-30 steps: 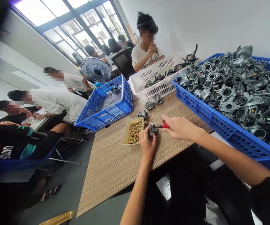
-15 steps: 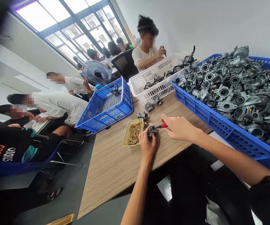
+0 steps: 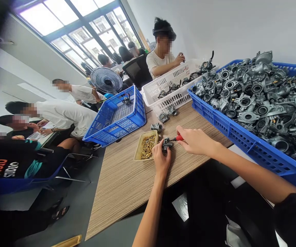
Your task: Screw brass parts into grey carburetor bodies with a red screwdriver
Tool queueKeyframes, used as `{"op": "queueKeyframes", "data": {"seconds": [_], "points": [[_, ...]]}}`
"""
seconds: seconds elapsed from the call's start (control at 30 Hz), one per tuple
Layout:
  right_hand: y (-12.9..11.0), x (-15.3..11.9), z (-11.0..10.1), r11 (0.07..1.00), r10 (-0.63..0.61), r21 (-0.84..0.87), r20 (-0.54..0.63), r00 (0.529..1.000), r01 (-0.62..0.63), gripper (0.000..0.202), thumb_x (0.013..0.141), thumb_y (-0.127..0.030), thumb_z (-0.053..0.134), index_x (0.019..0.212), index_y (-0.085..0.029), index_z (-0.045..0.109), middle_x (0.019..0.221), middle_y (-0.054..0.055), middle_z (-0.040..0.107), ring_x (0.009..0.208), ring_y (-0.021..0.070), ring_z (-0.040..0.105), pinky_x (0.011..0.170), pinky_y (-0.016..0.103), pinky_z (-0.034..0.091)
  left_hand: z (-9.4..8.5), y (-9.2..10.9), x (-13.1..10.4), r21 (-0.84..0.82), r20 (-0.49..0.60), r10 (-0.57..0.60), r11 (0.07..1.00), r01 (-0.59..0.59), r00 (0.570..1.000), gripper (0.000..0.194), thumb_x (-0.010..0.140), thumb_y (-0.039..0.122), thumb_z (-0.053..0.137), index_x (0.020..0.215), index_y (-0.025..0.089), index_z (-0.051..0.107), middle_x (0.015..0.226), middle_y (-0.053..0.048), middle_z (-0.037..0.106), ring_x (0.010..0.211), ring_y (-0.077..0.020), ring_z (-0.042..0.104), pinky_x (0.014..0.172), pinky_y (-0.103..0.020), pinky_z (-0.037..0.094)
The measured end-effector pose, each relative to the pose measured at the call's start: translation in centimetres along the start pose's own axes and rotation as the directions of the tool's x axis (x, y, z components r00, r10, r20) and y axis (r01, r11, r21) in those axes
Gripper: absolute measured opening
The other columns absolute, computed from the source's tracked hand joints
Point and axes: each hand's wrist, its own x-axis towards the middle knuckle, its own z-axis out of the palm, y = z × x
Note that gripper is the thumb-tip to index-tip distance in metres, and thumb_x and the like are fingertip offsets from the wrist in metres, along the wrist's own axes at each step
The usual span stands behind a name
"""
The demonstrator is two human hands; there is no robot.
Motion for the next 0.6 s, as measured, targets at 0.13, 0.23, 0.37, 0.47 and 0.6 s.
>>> {"op": "queueKeyframes", "data": {"seconds": [0.13,0.23,0.37,0.47,0.6], "points": [[-0.19,0.11,0.01,0.997,0.056,-0.053,0.006,0.998,-0.055,0.020,0.108,-0.039,0.051,0.115,-0.021,0.050,0.093,0.008,0.077,0.085,0.0283,0.075,0.061,0.029,0.029,-0.03,0.02,0.01,0.000,0.005,-0.011,1.000,0.011,1.000,0.044,0.100,0.023,0.056,0.144,0.018,0.057,0.122,-0.014,0.068,0.116,-0.0280,0.058,0.106,-0.045,0.048],[-0.17,0.23,0.09,0.989,0.099,-0.108,-0.005,0.995,-0.099,0.028,0.110,-0.047,0.046,0.112,-0.020,0.052,0.089,0.010,0.077,0.083,0.0306,0.076,0.061,0.030,0.030,-0.06,0.07,-0.03,0.003,0.012,-0.017,1.000,0.017,1.000,0.044,0.100,0.022,0.056,0.144,0.019,0.057,0.123,-0.014,0.068,0.118,-0.0280,0.058,0.106,-0.045,0.048],[0.01,0.10,0.13,0.998,0.043,-0.039,-0.007,0.999,-0.044,0.021,0.108,-0.041,0.052,0.115,-0.021,0.051,0.093,0.006,0.077,0.084,0.0272,0.075,0.060,0.029,0.029,-0.04,0.05,-0.07,0.001,0.006,-0.007,1.000,0.007,1.000,0.043,0.100,0.022,0.056,0.143,0.018,0.057,0.123,-0.014,0.068,0.117,-0.0280,0.058,0.106,-0.045,0.048],[0.07,-0.03,0.14,1.000,0.001,0.009,-0.010,1.000,-0.001,0.018,0.105,-0.031,0.057,0.118,-0.022,0.049,0.097,0.005,0.077,0.085,0.0246,0.075,0.060,0.028,0.028,0.01,0.01,-0.07,0.001,0.002,-0.002,1.000,0.002,1.000,0.043,0.100,0.022,0.056,0.143,0.018,0.057,0.123,-0.014,0.068,0.116,-0.0280,0.058,0.106,-0.045,0.048],[-0.02,0.08,0.17,0.998,0.042,-0.038,-0.003,0.999,-0.042,0.018,0.107,-0.036,0.054,0.116,-0.020,0.051,0.094,0.007,0.077,0.083,0.0261,0.074,0.060,0.029,0.028,0.00,0.05,-0.05,0.004,0.005,-0.012,1.000,0.012,1.000,0.044,0.100,0.022,0.056,0.143,0.018,0.057,0.123,-0.014,0.068,0.116,-0.0281,0.058,0.106,-0.045,0.048]]}}
